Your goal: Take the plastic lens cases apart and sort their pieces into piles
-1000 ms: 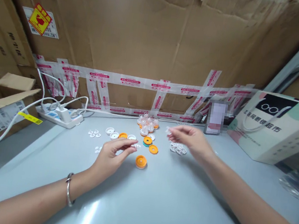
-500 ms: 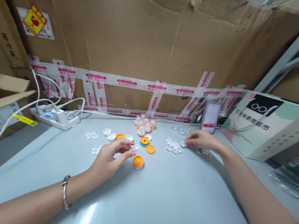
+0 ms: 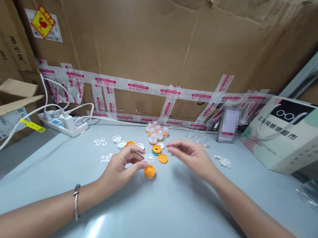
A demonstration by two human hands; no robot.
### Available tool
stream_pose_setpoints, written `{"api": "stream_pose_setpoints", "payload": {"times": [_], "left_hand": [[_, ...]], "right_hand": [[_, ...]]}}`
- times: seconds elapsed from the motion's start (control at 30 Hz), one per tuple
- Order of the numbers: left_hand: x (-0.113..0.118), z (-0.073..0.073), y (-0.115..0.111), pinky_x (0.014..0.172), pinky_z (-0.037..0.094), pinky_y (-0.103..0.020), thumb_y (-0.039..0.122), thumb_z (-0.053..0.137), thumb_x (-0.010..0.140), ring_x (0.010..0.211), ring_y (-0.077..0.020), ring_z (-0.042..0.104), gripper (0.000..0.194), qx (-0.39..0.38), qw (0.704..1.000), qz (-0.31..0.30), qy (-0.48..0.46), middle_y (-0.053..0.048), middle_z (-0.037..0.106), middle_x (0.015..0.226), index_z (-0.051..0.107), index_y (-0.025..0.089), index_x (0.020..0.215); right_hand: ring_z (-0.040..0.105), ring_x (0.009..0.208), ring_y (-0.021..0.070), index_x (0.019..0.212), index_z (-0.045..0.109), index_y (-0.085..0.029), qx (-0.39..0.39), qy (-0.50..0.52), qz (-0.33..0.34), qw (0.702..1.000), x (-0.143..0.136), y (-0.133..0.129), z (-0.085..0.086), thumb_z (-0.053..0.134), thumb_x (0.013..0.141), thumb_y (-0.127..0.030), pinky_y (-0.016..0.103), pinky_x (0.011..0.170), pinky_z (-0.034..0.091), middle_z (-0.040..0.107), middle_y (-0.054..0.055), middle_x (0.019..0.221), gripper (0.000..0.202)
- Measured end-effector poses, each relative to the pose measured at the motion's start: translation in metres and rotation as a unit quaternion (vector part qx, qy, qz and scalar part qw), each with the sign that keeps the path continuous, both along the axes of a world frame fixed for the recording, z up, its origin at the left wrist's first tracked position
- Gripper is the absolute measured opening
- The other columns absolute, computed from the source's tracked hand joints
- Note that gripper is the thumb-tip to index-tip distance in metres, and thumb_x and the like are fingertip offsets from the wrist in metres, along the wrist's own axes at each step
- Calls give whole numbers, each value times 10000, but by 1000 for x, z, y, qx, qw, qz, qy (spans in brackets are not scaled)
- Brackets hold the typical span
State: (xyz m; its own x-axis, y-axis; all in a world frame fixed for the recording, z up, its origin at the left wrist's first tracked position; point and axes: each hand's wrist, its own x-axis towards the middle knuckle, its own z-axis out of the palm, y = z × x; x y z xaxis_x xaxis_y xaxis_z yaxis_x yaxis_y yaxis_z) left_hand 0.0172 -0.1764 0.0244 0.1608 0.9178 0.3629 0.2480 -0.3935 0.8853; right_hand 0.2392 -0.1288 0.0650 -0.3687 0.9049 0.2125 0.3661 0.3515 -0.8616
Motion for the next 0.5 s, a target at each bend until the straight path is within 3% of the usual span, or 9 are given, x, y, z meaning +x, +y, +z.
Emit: {"api": "stream_pose_setpoints", "payload": {"times": [0.1,0.27,0.4,0.5], "left_hand": [[1,-1,-1,679,482,-231,267,586,777,694,-104,622,179,-12,999,-16,-26,22,630,738,461,189,878],[2,-2,-1,632,470,-217,263,581,782,682,-109,624,160,-26,999,-33,-21,17,630,719,449,185,827],[2,-2,-1,683,480,-236,277,608,762,728,-118,625,211,-35,997,-62,8,5,651,781,459,193,886],[1,0,-2,708,479,-249,318,590,771,766,-121,600,181,-6,994,-69,80,-11,633,849,515,189,874]], "right_hand": [[607,779,133,1023,604,-203,-1,54,75,996,-35,-28,-15,607,734,-374,283,741,480,641,47,978,335],[607,766,128,911,627,-192,-58,142,62,986,-52,-40,-28,583,755,-358,261,712,484,651,28,845,232],[602,738,142,795,636,-176,-51,99,33,993,-33,-20,-9,602,712,-390,285,704,479,649,30,788,232],[596,682,153,796,622,-172,-26,13,-52,998,14,10,11,644,642,-423,294,655,475,648,40,760,295]]}}
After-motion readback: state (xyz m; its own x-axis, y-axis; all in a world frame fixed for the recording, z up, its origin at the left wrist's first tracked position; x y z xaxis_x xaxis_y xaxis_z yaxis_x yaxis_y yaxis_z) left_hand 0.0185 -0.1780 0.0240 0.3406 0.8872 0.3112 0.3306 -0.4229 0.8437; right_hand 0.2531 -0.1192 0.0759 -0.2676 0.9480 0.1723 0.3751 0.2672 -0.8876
